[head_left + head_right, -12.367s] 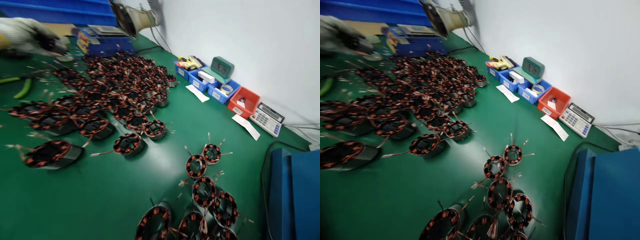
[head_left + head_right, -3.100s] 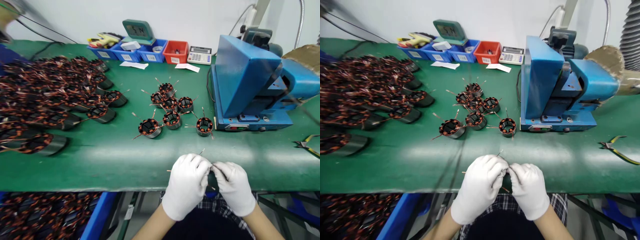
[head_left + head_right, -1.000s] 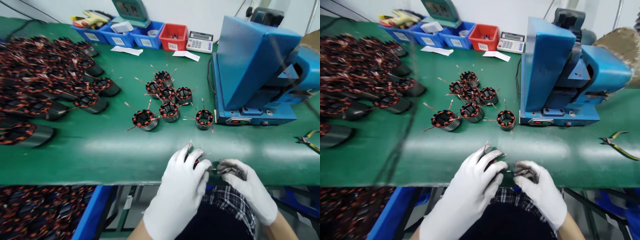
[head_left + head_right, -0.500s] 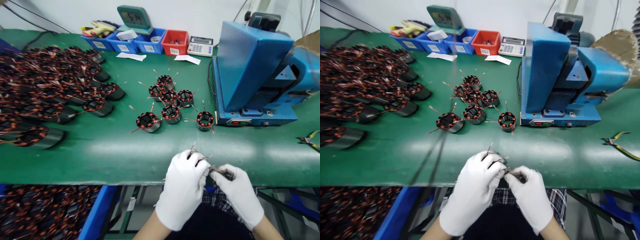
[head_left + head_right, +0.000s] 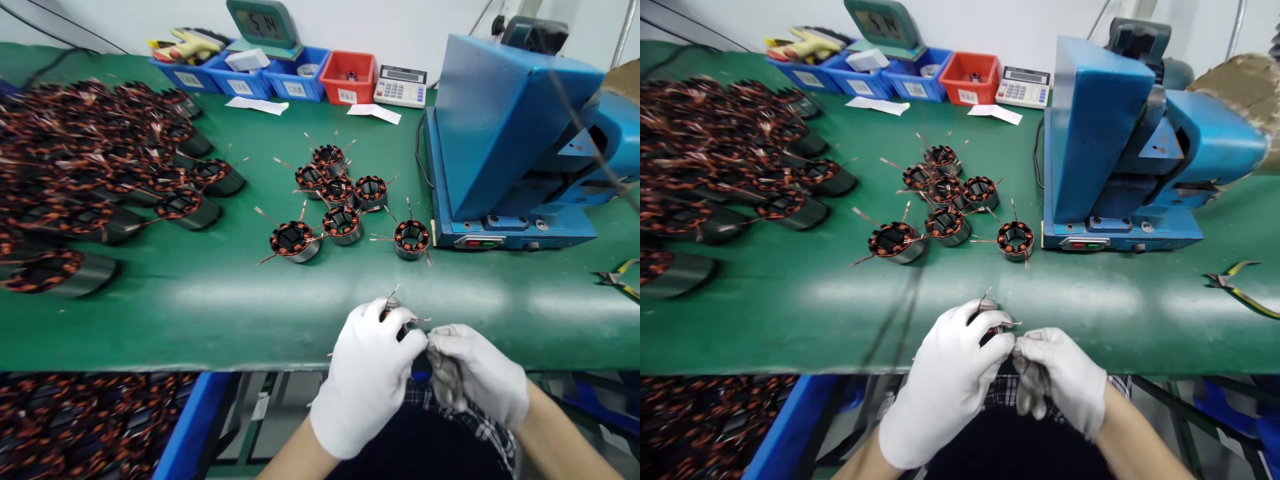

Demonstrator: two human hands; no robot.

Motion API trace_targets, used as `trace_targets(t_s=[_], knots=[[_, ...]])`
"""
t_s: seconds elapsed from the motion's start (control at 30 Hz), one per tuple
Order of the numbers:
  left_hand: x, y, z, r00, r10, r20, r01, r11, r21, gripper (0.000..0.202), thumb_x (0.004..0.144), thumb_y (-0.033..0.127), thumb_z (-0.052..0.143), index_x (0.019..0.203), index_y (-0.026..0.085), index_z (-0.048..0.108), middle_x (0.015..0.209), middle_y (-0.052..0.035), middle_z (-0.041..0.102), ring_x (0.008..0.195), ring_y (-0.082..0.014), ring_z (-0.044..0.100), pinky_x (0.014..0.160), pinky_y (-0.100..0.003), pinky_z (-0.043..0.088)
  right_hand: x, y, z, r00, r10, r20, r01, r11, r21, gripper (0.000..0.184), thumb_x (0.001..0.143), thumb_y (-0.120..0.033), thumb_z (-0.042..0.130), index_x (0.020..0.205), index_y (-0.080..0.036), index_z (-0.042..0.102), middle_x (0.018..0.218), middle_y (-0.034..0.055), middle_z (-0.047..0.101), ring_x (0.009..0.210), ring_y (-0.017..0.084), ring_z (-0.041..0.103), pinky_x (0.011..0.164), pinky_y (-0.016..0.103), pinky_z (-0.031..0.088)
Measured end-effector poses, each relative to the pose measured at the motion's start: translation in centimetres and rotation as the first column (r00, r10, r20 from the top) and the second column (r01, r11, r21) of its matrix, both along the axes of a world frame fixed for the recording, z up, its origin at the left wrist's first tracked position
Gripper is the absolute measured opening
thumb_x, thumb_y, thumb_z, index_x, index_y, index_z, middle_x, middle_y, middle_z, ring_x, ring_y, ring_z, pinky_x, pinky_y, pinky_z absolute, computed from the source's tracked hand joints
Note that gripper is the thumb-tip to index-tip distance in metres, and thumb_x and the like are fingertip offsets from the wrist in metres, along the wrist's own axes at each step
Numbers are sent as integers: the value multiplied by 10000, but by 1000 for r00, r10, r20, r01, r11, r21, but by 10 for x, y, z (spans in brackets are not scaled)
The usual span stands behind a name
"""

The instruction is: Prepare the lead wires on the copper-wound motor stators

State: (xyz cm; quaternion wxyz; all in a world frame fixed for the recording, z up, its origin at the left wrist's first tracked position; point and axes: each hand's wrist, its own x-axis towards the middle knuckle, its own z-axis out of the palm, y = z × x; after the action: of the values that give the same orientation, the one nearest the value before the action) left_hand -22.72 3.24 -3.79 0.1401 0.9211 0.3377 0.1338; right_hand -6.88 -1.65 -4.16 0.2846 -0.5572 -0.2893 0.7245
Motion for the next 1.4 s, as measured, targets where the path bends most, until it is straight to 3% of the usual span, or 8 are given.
trace_targets(t_s=[0.13, 0.3, 0.47, 0.63, 0.8, 1.0, 1.2, 1.4], knots=[[-1, 2, 0, 999, -37, 9, 37, 999, 6, 280, 633, 61, 536, 845, 232, 602, 1008, -33, 642, 948, -287, 507, 735, -442, 450, 15, 0, 7, 939, 92, 331, -147, 979, 145, 226, 769, -378, 611, 650, -198, 546, 525, -20, 574, 469, 145, 534, 460, 254, 422], [-1, 2, 0, 999, -31, 32, 31, 1000, -2, 231, 692, 82, 528, 862, 220, 600, 995, -36, 648, 942, -279, 517, 749, -440, 458, 7, -7, 3, 638, -187, 747, -453, 694, 560, 158, 833, -202, 508, 811, -185, 664, 726, 81, 680, 660, 209, 594, 632, 332, 434], [-2, 2, 1, 999, -40, 33, 39, 999, 11, 212, 657, 79, 549, 815, 212, 595, 1002, -34, 647, 951, -294, 513, 731, -439, 454, 1, -2, -5, 993, 80, 82, -87, 992, 88, 298, 801, -401, 475, 586, -201, 527, 434, -9, 520, 390, 146, 482, 413, 260, 384], [-3, 3, 1, 995, -52, 85, 54, 998, -24, 264, 653, 61, 525, 843, 227, 602, 982, -25, 648, 947, -279, 503, 759, -444, 447, 11, -2, 4, 972, 140, 187, -155, 986, 67, 246, 738, -389, 577, 603, -184, 562, 479, -1, 572, 434, 151, 531, 455, 268, 419], [-2, 3, 1, 996, -30, 84, 35, 998, -53, 200, 728, 107, 509, 844, 233, 613, 990, -19, 648, 966, -269, 508, 771, -439, 454, -4, -19, 1, 613, -302, 730, -258, 797, 546, 167, 810, -296, 546, 791, -180, 665, 758, 101, 703, 697, 241, 621, 700, 392, 444], [-3, 3, -1, 999, -36, 40, 38, 998, -47, 258, 668, 94, 520, 867, 225, 620, 1037, -48, 639, 997, -293, 502, 797, -474, 448, -20, -15, -4, 956, -292, 25, 292, 956, -4, 324, 782, -459, 525, 585, -202, 521, 366, -57, 424, 321, 128, 437, 345, 234, 321], [-4, 3, -2, 995, -25, 94, 35, 994, -104, 225, 693, 84, 504, 833, 229, 603, 1001, -27, 641, 968, -273, 497, 792, -456, 435, -3, -9, 8, 917, 89, 389, -159, 975, 152, 138, 733, -259, 634, 635, -163, 614, 591, 10, 645, 516, 136, 548, 502, 240, 399], [-6, 2, 0, 988, -19, 151, 37, 992, -120, 182, 772, 102, 487, 834, 231, 599, 987, -13, 638, 970, -254, 485, 793, -431, 418, 9, -12, -5, 419, -167, 892, -661, 618, 426, 188, 919, -296, 503, 844, -187, 636, 674, 32, 665, 580, 179, 589, 575, 289, 369]])
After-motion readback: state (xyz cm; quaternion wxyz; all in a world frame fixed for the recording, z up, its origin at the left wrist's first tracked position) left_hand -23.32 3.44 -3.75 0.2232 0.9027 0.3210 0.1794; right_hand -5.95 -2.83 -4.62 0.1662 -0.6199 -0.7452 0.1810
